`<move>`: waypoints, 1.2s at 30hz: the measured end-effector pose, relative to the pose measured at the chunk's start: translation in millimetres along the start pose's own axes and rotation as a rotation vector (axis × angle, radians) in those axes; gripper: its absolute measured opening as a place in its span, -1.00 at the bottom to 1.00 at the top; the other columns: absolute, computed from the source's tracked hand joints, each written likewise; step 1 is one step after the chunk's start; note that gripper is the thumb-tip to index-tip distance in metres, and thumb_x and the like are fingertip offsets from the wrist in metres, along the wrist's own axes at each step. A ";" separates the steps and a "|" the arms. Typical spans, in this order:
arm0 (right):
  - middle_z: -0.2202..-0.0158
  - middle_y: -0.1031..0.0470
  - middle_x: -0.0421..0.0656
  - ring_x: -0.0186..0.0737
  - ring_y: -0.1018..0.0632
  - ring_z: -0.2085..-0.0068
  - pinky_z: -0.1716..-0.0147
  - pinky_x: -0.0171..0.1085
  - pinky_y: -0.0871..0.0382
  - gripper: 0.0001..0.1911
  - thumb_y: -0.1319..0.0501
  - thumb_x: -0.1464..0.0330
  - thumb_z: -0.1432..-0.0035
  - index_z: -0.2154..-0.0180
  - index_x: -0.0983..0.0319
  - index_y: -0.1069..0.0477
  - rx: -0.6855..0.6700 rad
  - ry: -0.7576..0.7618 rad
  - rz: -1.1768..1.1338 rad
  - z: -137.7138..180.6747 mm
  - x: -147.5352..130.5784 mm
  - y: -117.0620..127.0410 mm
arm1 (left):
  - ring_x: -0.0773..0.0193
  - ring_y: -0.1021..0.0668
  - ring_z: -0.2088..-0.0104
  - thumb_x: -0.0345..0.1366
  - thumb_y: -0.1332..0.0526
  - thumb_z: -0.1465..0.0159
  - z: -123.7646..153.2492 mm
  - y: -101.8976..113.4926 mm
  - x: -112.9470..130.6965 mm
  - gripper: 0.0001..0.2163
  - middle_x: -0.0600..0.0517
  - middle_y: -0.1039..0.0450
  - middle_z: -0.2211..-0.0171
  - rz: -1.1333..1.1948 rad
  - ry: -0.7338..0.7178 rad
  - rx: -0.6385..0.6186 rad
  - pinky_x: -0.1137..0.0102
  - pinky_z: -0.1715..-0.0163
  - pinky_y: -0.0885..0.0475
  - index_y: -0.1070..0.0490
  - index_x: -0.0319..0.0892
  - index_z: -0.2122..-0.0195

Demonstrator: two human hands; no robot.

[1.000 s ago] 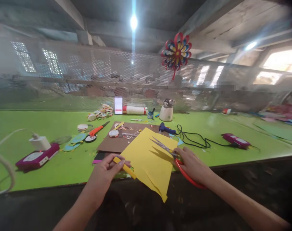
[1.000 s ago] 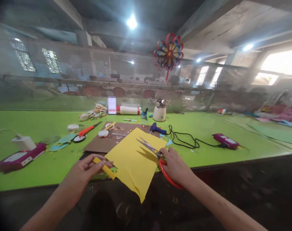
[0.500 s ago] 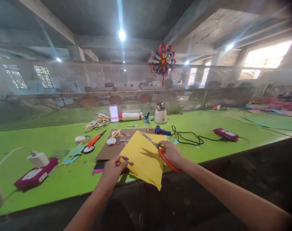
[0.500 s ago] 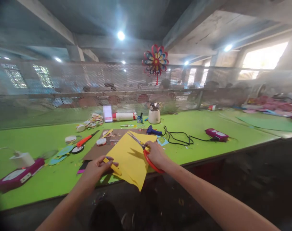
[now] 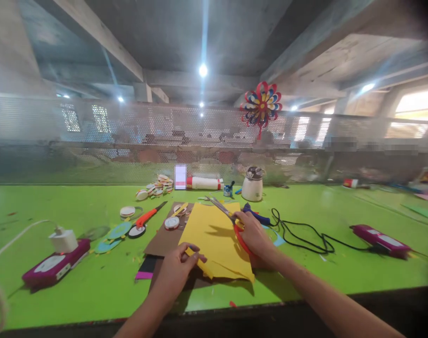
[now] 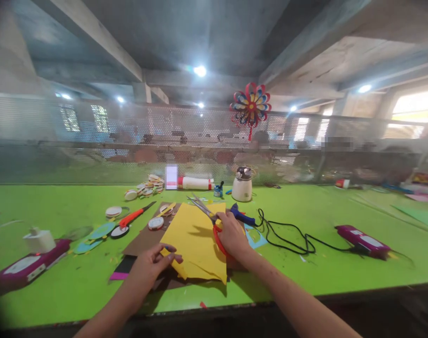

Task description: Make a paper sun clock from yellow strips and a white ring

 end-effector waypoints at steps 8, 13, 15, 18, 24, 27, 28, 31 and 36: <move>0.13 -0.44 0.02 0.01 -0.41 0.07 0.08 -0.10 -0.23 -0.57 -0.10 0.45 -0.04 0.00 0.26 -0.37 -0.005 -0.044 -0.054 4.3 8.5 13.5 | 0.15 -0.60 0.42 -0.12 -0.29 -0.04 13.6 35.7 48.1 -0.64 -0.04 -0.58 0.44 -0.153 0.002 0.012 0.29 0.35 -0.47 -0.26 -0.16 0.22; 0.37 -0.52 -0.09 -0.14 -0.53 0.36 0.37 -0.23 -0.41 -0.56 -0.21 0.22 -0.02 0.08 0.31 -0.41 -0.150 -0.063 -0.255 3.8 -4.0 15.5 | 0.32 -0.52 0.59 -0.17 -0.36 0.00 -15.1 38.6 70.3 -0.68 -0.07 -0.57 0.41 -0.032 -0.026 0.007 0.40 0.52 -0.44 -0.29 -0.21 0.35; 0.45 -0.50 -0.15 -0.21 -0.51 0.47 0.48 -0.27 -0.41 -0.50 -0.21 0.14 -0.02 0.06 0.32 -0.38 -0.213 -0.099 -0.434 0.7 -17.5 16.8 | 0.28 -0.55 0.50 -0.20 -0.37 0.02 -34.8 35.9 76.1 -0.72 -0.09 -0.57 0.41 0.042 -0.075 0.015 0.45 0.54 -0.42 -0.35 -0.23 0.38; 0.48 -0.46 -0.17 -0.23 -0.51 0.46 0.45 -0.27 -0.42 -0.49 -0.20 0.08 -0.03 0.10 0.32 -0.37 -0.271 -0.125 -0.649 -7.5 -43.4 22.2 | 0.33 -0.53 0.51 -0.21 -0.37 0.00 -61.9 32.0 79.3 -0.78 -0.06 -0.54 0.47 0.103 -0.081 -0.002 0.51 0.56 -0.36 -0.44 -0.25 0.44; 0.43 -0.41 -0.16 -0.23 -0.47 0.40 0.41 -0.25 -0.41 -0.62 -0.21 0.12 -0.05 0.21 0.29 -0.39 -0.273 -0.020 -0.683 -36.0 -72.1 7.0 | 0.38 -0.47 0.50 -0.22 -0.36 0.00 -84.5 27.3 80.7 -0.82 -0.01 -0.47 0.51 0.135 -0.150 -0.012 0.54 0.56 -0.26 -0.50 -0.23 0.48; 0.50 -0.38 -0.22 -0.25 -0.46 0.44 0.48 -0.30 -0.36 -0.59 -0.25 0.15 -0.01 0.16 0.29 -0.36 -0.273 -0.009 -0.737 -47.6 -72.8 -13.4 | 0.40 -0.41 0.54 -0.23 -0.37 0.01 -82.9 21.1 77.2 -0.81 0.01 -0.42 0.55 0.125 -0.157 -0.055 0.52 0.57 -0.23 -0.51 -0.27 0.49; 0.53 -0.36 -0.25 -0.27 -0.44 0.46 0.50 -0.32 -0.34 -0.56 -0.27 0.17 0.01 0.14 0.29 -0.35 -0.277 -0.020 -0.770 -49.4 -72.7 -18.3 | 0.40 -0.40 0.54 -0.25 -0.37 0.01 -81.8 18.4 75.6 -0.82 0.01 -0.41 0.55 0.115 -0.158 -0.078 0.52 0.56 -0.22 -0.50 -0.28 0.49; 0.58 -0.33 -0.30 -0.32 -0.40 0.52 0.55 -0.35 -0.28 -0.53 -0.34 0.23 0.13 0.16 0.29 -0.34 -0.300 -0.057 -0.851 -47.5 -73.5 -21.1 | 0.43 -0.35 0.57 -0.24 -0.33 -0.04 -78.9 11.0 71.0 -0.80 0.02 -0.39 0.59 0.039 -0.177 -0.113 0.50 0.55 -0.22 -0.47 -0.29 0.56; 0.44 -0.44 -0.19 -0.25 -0.48 0.37 0.40 -0.31 -0.37 -0.73 -0.24 0.33 0.03 0.23 0.26 -0.36 -0.272 -0.015 -0.881 -31.3 -77.6 -1.4 | 0.43 -0.40 0.54 -0.25 -0.33 -0.07 -76.1 -1.1 62.5 -0.82 0.05 -0.40 0.58 0.130 -0.089 -0.199 0.51 0.52 -0.25 -0.46 -0.28 0.50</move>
Point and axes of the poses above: each hand's wrist, its own z-axis away from the middle knuckle, its own y-axis out of the back of the hand, x = y × z, the point moved 3 cm from there along -z, towards the middle knuckle
